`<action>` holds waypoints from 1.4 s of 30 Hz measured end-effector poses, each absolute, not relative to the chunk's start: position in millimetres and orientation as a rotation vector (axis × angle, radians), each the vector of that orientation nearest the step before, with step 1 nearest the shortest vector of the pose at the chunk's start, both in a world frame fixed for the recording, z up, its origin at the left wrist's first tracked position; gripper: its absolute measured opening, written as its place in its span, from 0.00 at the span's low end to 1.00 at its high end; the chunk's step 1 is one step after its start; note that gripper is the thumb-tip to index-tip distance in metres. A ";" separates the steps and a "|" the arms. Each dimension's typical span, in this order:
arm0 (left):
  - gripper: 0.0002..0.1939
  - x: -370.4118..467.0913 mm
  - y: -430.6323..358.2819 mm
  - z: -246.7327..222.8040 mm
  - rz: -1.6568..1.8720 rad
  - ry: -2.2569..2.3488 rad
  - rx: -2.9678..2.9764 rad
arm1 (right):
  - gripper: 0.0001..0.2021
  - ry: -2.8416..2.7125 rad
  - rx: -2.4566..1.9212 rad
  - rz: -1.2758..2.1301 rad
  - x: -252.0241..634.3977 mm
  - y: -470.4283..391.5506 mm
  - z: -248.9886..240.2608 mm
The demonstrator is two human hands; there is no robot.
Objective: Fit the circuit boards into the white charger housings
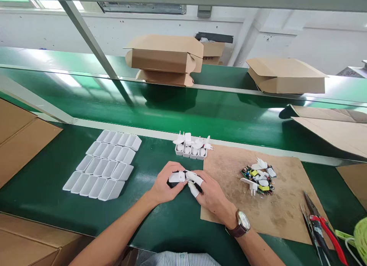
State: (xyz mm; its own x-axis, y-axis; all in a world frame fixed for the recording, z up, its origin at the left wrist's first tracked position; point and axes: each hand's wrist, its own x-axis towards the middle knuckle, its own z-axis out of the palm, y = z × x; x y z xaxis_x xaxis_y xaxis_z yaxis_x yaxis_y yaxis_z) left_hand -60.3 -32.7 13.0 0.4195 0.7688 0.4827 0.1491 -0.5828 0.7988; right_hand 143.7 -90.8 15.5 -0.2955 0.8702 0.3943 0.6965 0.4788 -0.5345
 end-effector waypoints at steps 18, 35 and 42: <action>0.21 -64.9 -32.3 7.6 1.020 0.813 1.946 | 0.19 -1.940 -1.248 0.565 141.5 -84.0 13.4; 0.43 -54.0 -44.9 5.2 1.396 0.776 2.254 | 0.25 -0.976 -1.069 1.668 130.5 -84.0 14.1; 0.40 -54.3 -48.0 10.9 1.471 0.788 2.364 | 0.24 -1.149 -1.191 1.353 133.0 -88.3 20.4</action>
State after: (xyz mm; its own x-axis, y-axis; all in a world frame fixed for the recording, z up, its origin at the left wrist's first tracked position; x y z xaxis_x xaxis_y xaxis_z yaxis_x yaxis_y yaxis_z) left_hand -54.3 -48.0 10.9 0.3452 0.5629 0.7510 0.3139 -0.8233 0.4729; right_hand 133.0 -88.3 20.4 -0.0592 0.9943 -0.0886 -0.0738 -0.0928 -0.9929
